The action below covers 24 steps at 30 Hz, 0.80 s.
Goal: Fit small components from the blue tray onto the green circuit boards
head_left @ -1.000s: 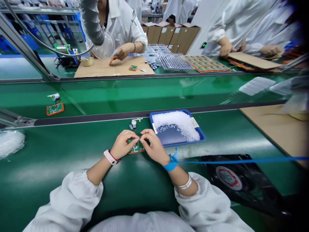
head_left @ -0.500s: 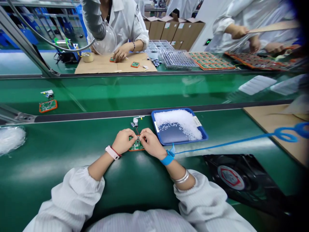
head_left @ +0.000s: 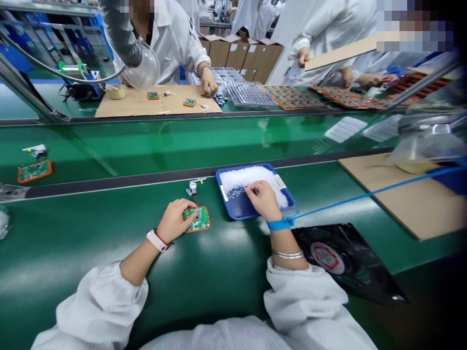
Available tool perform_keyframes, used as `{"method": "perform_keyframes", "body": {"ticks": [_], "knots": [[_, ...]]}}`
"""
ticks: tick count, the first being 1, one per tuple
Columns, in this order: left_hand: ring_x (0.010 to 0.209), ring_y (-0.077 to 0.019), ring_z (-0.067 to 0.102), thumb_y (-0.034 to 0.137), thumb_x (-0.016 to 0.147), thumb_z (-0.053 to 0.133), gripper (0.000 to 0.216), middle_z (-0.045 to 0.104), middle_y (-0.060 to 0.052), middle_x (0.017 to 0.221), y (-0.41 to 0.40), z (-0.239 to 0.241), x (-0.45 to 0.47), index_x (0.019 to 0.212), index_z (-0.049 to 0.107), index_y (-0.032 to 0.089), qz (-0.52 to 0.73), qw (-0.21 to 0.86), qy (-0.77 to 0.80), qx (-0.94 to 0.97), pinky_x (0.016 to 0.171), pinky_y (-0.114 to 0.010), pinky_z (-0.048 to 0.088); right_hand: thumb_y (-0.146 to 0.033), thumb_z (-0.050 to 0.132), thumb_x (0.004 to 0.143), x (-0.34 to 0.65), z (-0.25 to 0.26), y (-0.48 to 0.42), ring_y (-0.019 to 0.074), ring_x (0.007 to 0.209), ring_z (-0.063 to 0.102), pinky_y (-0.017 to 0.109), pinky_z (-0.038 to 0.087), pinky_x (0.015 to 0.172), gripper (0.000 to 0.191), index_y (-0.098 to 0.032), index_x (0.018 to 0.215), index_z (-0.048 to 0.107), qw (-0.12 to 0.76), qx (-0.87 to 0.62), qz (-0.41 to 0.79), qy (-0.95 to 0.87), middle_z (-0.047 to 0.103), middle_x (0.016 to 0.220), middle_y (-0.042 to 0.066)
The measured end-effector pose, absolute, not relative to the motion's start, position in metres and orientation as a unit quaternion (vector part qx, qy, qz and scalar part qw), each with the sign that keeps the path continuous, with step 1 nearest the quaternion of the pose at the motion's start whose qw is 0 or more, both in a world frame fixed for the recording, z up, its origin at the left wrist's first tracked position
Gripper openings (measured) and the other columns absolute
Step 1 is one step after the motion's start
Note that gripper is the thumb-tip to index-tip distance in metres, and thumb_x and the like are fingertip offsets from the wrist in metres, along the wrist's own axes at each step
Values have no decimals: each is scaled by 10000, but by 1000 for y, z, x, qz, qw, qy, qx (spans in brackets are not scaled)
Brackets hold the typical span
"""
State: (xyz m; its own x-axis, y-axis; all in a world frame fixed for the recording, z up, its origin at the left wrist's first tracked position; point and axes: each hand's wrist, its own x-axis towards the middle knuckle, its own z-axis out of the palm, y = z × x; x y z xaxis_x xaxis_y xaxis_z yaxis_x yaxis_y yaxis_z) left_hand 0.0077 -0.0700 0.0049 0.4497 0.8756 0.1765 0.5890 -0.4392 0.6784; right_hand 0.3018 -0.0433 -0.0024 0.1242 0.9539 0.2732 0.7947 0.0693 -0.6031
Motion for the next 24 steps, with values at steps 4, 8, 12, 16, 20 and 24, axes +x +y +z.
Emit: {"method": "perform_keyframes", "body": {"ticks": [4,8,12,16,20,24], "knots": [[856,-194,552,247,825,544,106,634,-35,913,-70,5,8,908,580,190,260,269,452,810,779,-341,407,-196,543,722,304,-11,-42,226,771,523,384,425,753,99,-174,638,590,311,-675,105,-661,547,719,71],[851,-192,555,258,829,542,105,637,-32,918,-70,3,7,903,582,194,261,269,449,811,778,-340,406,-191,539,718,303,-13,-41,223,770,517,382,420,749,101,-174,634,594,299,-664,99,-678,555,718,71],[840,-192,554,265,830,539,108,637,-31,910,-70,2,7,896,582,192,256,269,450,812,769,-340,406,-203,526,730,303,-15,-40,220,759,511,377,422,734,108,-175,638,575,308,-658,93,-681,546,716,72],[843,-195,554,264,829,538,110,638,-32,913,-70,2,7,895,587,192,253,269,450,813,771,-343,406,-185,508,732,303,-17,-39,234,761,504,397,415,745,118,-182,621,550,298,-653,74,-693,529,701,77],[840,-198,558,253,820,548,110,642,-33,906,-70,3,8,896,595,190,258,271,449,812,774,-346,408,-156,492,732,300,-9,-42,239,762,494,415,410,757,139,-192,599,506,285,-647,71,-704,507,699,77],[799,-179,579,217,815,548,78,646,-34,846,-70,6,9,822,615,180,302,297,464,778,733,-313,431,-168,471,786,267,11,-55,223,825,505,397,413,787,119,-195,675,504,361,-590,110,-714,511,802,77]]}}
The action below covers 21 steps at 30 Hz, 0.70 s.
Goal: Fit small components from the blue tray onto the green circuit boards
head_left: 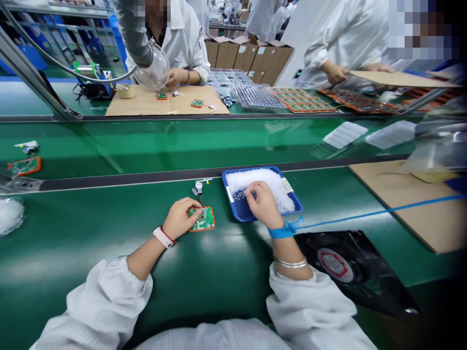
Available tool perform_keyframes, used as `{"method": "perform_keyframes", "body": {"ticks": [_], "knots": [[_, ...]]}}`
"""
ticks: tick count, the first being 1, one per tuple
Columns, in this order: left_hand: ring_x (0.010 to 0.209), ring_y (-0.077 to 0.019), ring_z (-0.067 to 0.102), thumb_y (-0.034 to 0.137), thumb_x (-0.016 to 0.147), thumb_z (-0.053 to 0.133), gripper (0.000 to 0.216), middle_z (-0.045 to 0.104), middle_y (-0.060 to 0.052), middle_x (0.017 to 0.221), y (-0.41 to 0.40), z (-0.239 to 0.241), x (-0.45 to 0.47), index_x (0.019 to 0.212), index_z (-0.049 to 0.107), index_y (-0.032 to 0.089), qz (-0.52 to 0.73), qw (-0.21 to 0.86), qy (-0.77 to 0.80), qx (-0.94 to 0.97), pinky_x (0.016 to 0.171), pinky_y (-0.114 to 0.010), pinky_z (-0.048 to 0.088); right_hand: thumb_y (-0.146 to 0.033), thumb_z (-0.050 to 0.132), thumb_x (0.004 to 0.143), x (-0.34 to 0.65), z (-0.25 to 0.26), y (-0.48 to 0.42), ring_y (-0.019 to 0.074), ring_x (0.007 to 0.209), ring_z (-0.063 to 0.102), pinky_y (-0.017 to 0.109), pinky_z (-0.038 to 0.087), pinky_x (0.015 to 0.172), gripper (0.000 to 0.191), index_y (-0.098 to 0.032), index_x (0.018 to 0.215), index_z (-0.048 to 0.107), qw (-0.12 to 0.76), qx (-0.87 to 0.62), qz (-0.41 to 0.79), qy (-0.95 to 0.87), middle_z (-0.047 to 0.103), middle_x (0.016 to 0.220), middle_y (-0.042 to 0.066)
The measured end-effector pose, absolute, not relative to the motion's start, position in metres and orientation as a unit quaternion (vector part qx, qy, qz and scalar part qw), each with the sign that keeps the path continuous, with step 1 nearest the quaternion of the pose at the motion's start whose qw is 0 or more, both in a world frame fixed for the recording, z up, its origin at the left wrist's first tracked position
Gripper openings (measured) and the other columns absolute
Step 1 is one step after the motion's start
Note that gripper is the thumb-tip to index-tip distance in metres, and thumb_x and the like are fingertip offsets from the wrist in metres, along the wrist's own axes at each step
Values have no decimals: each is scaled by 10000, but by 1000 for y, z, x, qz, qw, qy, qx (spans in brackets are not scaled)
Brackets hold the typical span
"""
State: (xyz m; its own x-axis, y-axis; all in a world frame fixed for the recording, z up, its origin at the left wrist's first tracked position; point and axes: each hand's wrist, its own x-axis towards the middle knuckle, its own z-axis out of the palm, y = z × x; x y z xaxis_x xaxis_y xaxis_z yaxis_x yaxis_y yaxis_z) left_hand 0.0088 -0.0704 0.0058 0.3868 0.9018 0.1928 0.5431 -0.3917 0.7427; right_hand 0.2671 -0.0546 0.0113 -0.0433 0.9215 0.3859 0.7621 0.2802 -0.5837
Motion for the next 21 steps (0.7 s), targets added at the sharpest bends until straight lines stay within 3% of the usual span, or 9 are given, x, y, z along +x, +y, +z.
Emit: {"method": "perform_keyframes", "body": {"ticks": [2,7,14,21], "knots": [[782,-165,590,208,819,545,96,651,-34,826,-71,7,9,783,629,178,329,318,462,760,719,-293,444,-181,455,824,237,19,-66,201,884,514,365,417,811,119,-200,720,509,407,-527,174,-726,517,875,72],[866,-172,609,212,817,568,96,677,-49,892,-72,6,10,807,658,182,374,347,427,746,810,-309,465,-165,443,843,177,10,-87,176,922,507,331,428,810,132,-201,726,492,406,-462,297,-730,496,913,62],[847,-173,608,150,789,575,98,667,-53,872,-72,1,11,737,655,172,356,321,437,761,795,-315,469,-160,445,834,176,-5,-85,184,926,491,354,416,832,121,-190,729,498,384,-467,321,-729,482,912,67],[780,-172,616,130,772,565,123,666,-43,811,-68,8,14,683,643,160,291,318,472,770,747,-303,474,-119,447,784,176,-6,-81,164,811,494,319,439,726,149,-187,660,492,349,-479,331,-734,482,838,50]]}}
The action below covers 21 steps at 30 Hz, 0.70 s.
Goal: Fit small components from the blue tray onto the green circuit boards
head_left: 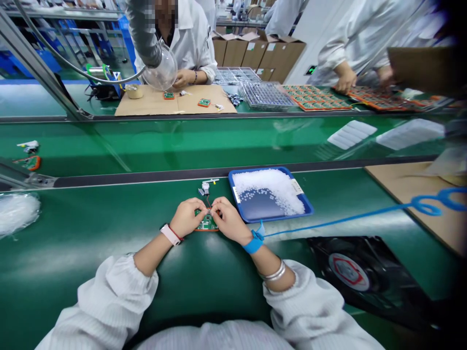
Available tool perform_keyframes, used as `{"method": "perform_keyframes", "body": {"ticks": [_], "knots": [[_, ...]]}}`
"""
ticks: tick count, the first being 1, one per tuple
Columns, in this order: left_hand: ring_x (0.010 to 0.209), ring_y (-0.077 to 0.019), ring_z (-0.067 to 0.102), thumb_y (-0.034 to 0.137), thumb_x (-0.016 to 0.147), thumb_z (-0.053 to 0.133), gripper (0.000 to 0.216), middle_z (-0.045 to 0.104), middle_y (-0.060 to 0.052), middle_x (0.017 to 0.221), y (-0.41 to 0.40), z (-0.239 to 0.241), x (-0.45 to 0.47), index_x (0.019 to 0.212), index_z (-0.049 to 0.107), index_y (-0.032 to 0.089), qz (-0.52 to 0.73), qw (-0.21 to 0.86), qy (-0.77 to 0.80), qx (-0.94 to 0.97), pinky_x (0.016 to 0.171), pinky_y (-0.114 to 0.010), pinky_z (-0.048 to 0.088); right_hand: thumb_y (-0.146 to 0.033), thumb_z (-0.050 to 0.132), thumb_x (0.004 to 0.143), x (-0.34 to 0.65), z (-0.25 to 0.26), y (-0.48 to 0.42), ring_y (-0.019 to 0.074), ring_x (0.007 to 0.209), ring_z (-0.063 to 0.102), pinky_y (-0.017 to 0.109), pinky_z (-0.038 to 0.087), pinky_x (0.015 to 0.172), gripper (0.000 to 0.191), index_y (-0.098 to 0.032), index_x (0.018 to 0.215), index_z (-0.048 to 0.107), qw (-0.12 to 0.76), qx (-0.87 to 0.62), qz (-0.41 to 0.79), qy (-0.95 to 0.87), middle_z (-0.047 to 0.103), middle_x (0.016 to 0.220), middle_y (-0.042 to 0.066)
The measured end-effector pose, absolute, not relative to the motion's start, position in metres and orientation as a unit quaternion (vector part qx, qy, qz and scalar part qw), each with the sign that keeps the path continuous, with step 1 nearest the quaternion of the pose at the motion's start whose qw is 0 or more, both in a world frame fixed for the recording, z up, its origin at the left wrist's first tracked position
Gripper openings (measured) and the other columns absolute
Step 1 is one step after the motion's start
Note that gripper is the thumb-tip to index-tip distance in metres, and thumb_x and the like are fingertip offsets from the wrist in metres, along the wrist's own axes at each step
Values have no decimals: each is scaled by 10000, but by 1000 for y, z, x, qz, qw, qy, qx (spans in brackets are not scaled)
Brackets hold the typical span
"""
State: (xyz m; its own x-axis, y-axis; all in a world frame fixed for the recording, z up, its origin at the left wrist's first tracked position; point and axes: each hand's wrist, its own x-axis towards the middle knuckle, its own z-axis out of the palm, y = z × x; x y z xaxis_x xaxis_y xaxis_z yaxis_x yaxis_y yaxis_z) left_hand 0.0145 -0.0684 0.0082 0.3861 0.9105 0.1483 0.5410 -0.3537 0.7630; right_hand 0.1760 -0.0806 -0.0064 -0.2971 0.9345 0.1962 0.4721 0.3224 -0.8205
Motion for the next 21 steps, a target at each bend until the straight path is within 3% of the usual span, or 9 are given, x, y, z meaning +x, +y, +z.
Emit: {"method": "perform_keyframes", "body": {"ticks": [3,5,9,11,13,18,21], "knots": [[764,-168,611,153,776,571,110,659,-37,794,-70,11,12,685,631,167,289,307,484,766,744,-301,473,-130,458,786,173,-4,-83,161,784,503,315,440,710,150,-186,653,499,352,-488,328,-728,492,818,45],[841,-198,603,261,771,618,102,659,-54,876,-73,10,6,819,637,174,283,282,477,783,781,-334,470,-140,464,795,174,3,-86,161,790,515,314,443,721,143,-190,669,510,372,-485,320,-724,507,810,42],[1179,-309,454,497,655,709,667,570,-95,1213,-83,9,-5,1225,497,224,208,221,404,863,999,-480,336,-182,474,822,204,24,-80,174,861,533,329,435,788,118,-198,726,542,431,-491,248,-715,543,860,55],[1182,-312,461,503,670,695,676,576,-91,1211,-84,11,-7,1256,474,249,187,205,392,877,1037,-509,279,-208,484,816,236,27,-70,188,856,532,339,435,776,108,-197,728,547,455,-535,179,-689,544,854,65],[1074,-292,549,484,669,698,637,616,-90,1137,-77,16,-6,1226,494,253,198,235,410,859,990,-491,347,-222,500,789,273,22,-58,211,848,527,351,439,744,97,-192,710,547,449,-597,116,-654,539,832,77],[874,-224,647,488,717,634,611,670,-102,943,-22,35,0,1186,431,153,363,481,452,658,797,-379,498,-205,531,719,330,-4,-40,231,782,513,408,425,776,96,-192,623,529,368,-669,58,-643,531,737,71],[907,-210,635,486,736,606,601,640,-121,1013,24,40,-3,1180,401,136,508,418,478,583,817,-360,488,-204,529,726,330,-12,-38,230,786,512,410,415,796,108,-196,618,526,348,-654,52,-670,540,724,67]]}}
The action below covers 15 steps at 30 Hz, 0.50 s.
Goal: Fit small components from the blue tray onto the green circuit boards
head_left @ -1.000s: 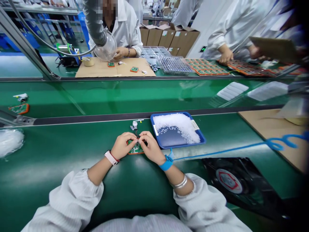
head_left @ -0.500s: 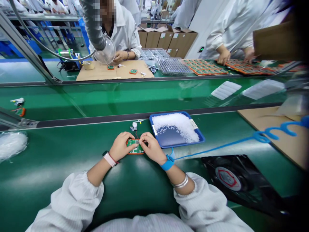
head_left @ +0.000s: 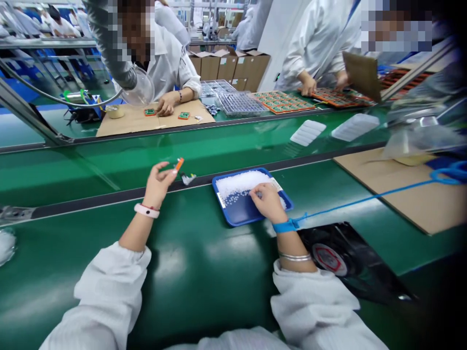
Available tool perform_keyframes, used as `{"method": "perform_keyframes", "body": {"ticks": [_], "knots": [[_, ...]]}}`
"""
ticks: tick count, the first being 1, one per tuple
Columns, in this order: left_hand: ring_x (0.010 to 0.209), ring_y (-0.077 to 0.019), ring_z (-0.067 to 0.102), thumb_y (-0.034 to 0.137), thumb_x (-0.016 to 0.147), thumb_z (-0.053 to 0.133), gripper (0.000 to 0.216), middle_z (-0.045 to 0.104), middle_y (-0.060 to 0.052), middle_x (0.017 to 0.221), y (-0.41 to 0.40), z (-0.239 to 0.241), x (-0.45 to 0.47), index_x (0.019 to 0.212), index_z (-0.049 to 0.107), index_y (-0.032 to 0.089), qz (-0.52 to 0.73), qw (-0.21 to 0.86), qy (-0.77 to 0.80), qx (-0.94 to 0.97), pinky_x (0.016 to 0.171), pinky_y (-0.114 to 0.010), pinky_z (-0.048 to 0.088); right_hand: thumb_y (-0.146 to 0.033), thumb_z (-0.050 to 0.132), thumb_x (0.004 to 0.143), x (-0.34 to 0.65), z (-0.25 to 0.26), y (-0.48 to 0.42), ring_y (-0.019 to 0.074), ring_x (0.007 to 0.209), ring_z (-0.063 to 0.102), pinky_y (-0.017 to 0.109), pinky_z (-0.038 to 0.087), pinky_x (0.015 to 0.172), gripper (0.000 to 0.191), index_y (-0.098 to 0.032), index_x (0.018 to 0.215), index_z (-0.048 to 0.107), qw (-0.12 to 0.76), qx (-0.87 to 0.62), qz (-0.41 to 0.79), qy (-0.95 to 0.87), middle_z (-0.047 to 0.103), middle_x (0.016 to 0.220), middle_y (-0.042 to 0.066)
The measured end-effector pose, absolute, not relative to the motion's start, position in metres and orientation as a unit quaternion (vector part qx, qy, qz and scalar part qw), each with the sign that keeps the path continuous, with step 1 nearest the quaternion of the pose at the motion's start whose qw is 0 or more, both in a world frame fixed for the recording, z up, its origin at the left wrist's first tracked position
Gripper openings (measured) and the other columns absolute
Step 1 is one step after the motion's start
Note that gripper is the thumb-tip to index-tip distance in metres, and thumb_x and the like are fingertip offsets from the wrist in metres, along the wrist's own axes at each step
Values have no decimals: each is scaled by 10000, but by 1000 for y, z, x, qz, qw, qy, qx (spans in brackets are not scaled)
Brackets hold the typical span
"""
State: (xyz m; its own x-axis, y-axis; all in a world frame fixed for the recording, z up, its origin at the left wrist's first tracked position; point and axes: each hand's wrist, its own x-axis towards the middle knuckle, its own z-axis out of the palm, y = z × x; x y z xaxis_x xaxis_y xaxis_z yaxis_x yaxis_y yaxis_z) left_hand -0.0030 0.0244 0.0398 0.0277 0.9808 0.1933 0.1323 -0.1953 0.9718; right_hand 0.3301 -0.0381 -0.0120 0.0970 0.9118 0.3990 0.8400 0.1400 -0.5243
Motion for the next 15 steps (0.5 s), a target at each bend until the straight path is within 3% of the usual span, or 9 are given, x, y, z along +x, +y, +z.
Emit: {"method": "perform_keyframes", "body": {"ticks": [3,6,9,15], "knots": [[991,-225,589,462,710,646,618,598,-119,1106,59,33,-15,1193,408,159,528,233,511,637,865,-362,456,-199,510,745,324,-14,-37,227,786,511,399,415,784,119,-191,631,542,334,-644,47,-687,540,736,73],[1039,-272,546,450,718,644,545,583,-116,1131,77,16,-33,1158,473,177,407,106,530,736,902,-401,420,-188,504,748,321,-15,-37,224,772,508,397,410,774,125,-182,640,565,315,-645,42,-695,534,747,78],[1037,-315,525,436,724,635,545,588,-150,1101,84,0,-50,1163,492,146,307,61,558,769,896,-439,411,-177,497,750,322,-17,-36,223,772,503,399,402,773,132,-180,643,576,301,-646,34,-701,531,759,79],[1148,-301,440,404,804,533,448,536,-159,1179,67,-5,-47,1153,502,125,328,-6,556,764,998,-453,326,-157,470,763,320,-14,-37,233,816,503,405,390,782,156,-173,639,564,288,-642,37,-709,533,795,92]]}}
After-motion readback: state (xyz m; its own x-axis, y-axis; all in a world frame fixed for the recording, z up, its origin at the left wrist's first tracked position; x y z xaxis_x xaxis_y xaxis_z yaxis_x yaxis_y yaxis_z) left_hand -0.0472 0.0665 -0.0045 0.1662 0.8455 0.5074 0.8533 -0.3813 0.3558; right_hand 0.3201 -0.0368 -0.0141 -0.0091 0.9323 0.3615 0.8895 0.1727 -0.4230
